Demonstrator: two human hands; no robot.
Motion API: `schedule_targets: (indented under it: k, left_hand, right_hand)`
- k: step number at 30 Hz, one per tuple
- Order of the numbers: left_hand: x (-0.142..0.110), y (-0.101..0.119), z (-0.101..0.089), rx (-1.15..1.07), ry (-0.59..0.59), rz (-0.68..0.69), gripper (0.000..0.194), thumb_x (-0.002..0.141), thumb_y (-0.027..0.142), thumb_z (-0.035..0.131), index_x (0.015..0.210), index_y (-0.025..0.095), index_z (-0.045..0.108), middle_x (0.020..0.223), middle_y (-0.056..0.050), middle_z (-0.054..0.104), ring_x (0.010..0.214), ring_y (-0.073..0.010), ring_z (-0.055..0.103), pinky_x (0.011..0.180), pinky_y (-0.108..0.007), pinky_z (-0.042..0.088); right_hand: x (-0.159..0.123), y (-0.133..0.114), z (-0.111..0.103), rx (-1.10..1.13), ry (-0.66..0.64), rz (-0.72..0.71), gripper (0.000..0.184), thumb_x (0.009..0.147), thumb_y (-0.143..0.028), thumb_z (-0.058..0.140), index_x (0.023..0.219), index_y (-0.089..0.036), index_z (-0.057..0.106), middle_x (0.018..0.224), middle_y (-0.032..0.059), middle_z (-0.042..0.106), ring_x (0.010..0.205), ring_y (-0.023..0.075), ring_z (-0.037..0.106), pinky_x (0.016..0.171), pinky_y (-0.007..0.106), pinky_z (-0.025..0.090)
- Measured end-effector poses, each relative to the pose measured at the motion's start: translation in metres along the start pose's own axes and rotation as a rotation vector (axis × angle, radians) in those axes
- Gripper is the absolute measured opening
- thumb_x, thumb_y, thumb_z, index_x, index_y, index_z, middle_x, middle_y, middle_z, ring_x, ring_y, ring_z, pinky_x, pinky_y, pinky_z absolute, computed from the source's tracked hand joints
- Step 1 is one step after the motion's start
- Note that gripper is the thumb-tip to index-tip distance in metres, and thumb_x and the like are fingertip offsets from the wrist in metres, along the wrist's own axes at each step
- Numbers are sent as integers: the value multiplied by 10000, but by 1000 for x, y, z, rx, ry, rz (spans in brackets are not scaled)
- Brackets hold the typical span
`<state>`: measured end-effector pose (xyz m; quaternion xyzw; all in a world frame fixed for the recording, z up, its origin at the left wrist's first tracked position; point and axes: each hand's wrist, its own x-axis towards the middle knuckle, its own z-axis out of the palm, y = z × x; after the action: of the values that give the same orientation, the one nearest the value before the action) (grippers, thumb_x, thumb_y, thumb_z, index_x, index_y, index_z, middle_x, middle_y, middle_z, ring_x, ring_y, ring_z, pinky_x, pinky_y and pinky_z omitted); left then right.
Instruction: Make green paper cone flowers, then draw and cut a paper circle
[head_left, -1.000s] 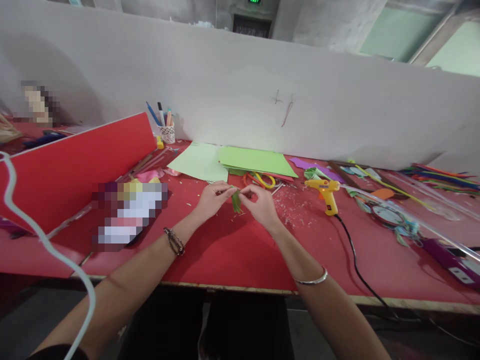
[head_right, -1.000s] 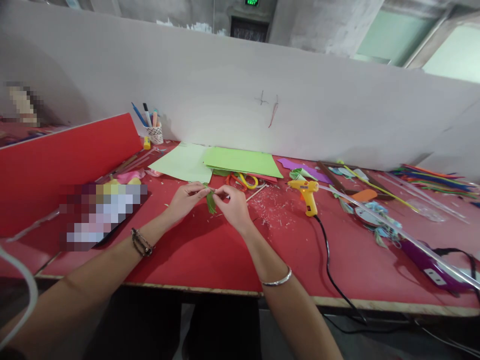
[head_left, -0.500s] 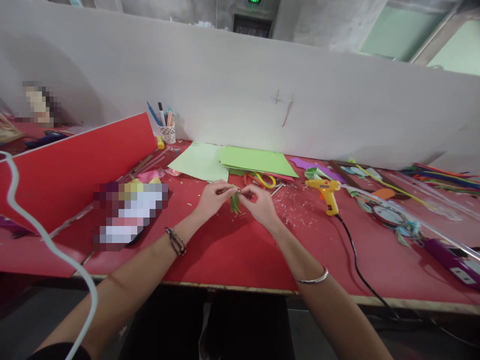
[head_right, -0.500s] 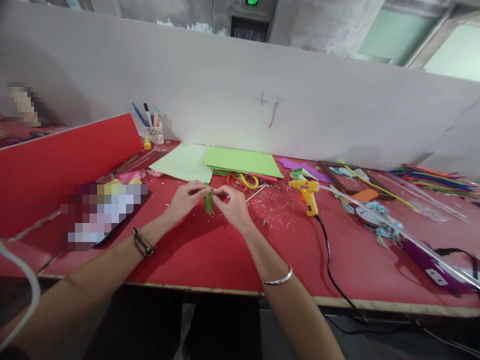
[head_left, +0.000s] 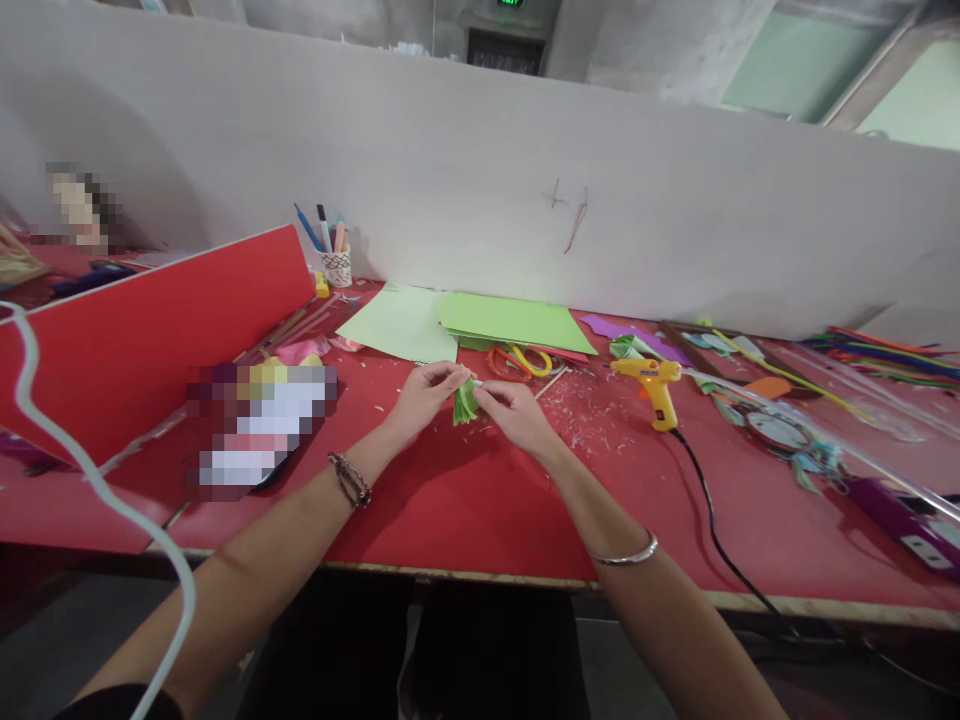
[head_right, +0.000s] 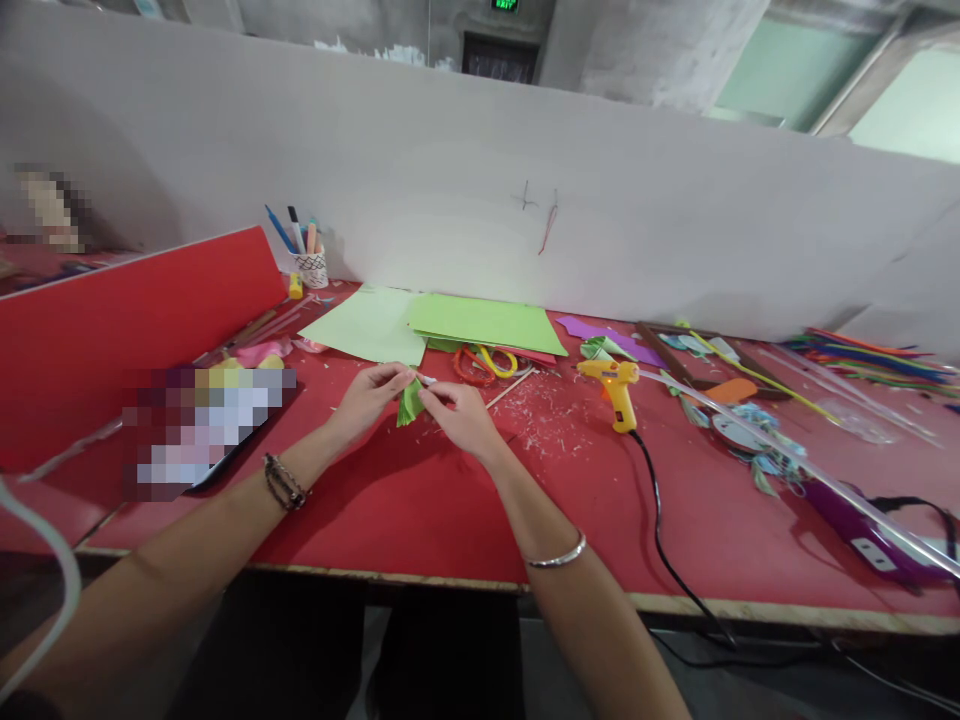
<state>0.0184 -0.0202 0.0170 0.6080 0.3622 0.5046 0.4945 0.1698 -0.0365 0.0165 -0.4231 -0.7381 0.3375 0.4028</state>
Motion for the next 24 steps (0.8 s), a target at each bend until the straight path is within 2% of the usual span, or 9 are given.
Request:
schedule_targets:
  k: [7, 17, 24]
  left_hand:
    - [3, -4, -3, 49, 51, 11, 240, 694, 375, 588, 729, 142, 632, 733, -26, 624, 701, -116, 535, 697, -250, 418]
    - [4, -4, -3, 88, 101, 21, 224, 678, 367, 598, 726, 150, 622, 710, -17, 610, 671, -113, 517, 674, -250, 414]
    - [5, -3, -3, 100, 107, 21, 233, 690, 383, 586, 691, 154, 627, 624, 4, 575, 627, -109, 497, 628, -236, 400]
  right_hand:
    - [0, 1, -1, -81, 31, -23, 328, 793, -394, 421, 587, -158, 519, 538, -23, 467, 519, 90, 411, 527, 210, 322]
    - [-1, -2, -1, -144, 52, -37, 314, 788, -375, 420, 594, -162, 544, 541, -17, 467, 523, 93, 402, 511, 207, 314]
    - [-1, -1, -1, -129, 46, -40, 315, 789, -376, 417, 598, -159, 541, 560, -15, 481, 541, 95, 417, 533, 208, 322]
